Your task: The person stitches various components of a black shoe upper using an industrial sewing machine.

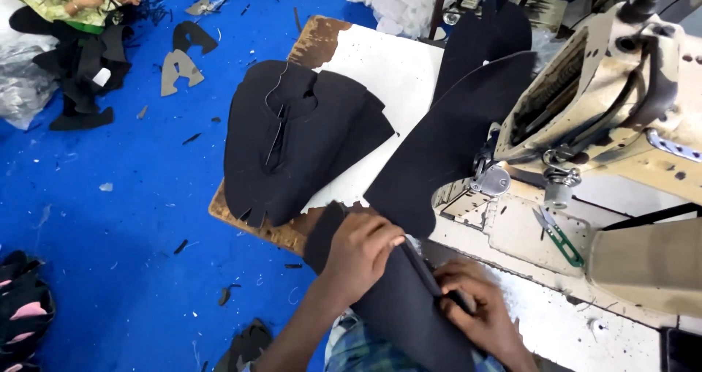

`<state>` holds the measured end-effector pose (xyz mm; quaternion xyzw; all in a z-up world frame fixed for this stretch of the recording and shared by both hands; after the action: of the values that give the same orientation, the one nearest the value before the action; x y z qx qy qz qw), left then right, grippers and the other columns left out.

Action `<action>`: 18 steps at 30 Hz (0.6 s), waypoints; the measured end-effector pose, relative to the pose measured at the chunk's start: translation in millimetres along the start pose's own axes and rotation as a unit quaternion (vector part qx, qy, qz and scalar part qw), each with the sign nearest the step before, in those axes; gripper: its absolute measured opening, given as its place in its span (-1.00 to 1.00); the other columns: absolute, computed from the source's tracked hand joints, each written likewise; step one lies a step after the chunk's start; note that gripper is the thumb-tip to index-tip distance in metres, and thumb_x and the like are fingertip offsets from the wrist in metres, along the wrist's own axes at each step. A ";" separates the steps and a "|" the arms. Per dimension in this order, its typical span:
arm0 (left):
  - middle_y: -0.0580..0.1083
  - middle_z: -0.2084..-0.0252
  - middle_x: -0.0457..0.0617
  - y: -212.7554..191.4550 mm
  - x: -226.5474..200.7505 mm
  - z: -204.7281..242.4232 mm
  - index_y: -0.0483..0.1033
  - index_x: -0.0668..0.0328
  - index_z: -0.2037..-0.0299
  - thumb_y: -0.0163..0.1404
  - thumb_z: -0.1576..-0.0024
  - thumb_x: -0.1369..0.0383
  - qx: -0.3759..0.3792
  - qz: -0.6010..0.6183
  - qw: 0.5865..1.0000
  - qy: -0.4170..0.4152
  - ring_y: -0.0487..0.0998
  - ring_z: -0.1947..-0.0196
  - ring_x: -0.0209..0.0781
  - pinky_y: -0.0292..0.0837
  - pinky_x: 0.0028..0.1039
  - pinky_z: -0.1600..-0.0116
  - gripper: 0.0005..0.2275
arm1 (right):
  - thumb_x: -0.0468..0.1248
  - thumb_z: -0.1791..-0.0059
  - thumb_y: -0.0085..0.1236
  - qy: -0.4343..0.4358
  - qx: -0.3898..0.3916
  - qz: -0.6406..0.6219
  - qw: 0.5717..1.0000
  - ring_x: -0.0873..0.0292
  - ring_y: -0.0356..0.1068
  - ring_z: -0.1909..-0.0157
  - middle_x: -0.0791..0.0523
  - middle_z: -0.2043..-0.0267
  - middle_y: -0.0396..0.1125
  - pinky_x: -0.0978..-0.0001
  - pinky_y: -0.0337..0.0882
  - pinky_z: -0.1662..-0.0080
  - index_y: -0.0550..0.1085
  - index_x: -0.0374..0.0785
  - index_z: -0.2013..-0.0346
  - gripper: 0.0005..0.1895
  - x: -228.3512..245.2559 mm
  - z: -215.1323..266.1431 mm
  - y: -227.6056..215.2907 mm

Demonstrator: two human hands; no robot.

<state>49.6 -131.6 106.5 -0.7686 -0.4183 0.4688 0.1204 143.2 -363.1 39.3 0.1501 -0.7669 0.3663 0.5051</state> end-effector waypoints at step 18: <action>0.48 0.02 -0.20 -42.0 -17.0 -15.5 0.59 0.01 0.35 0.20 -0.14 0.26 0.224 0.225 0.944 0.087 0.32 -0.44 -0.11 -0.06 -0.02 -0.59 -0.90 | -0.33 0.24 0.18 -0.180 0.223 0.009 0.958 -0.14 0.30 -0.28 0.05 0.08 0.45 -0.16 0.06 -0.37 0.50 -0.27 0.31 -0.78 121.3 -52.0 -4.0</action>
<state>36.5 -115.1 149.5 -0.8336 -0.1068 0.4966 0.2168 126.2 -311.7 159.8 0.3158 -0.7451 0.4995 0.3092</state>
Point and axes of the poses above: each hand's wrist, its own z-axis away from the middle knuckle, its own y-axis out of the palm, x = y × z, the point moved 3 cm from there along -z, towards the middle knuckle
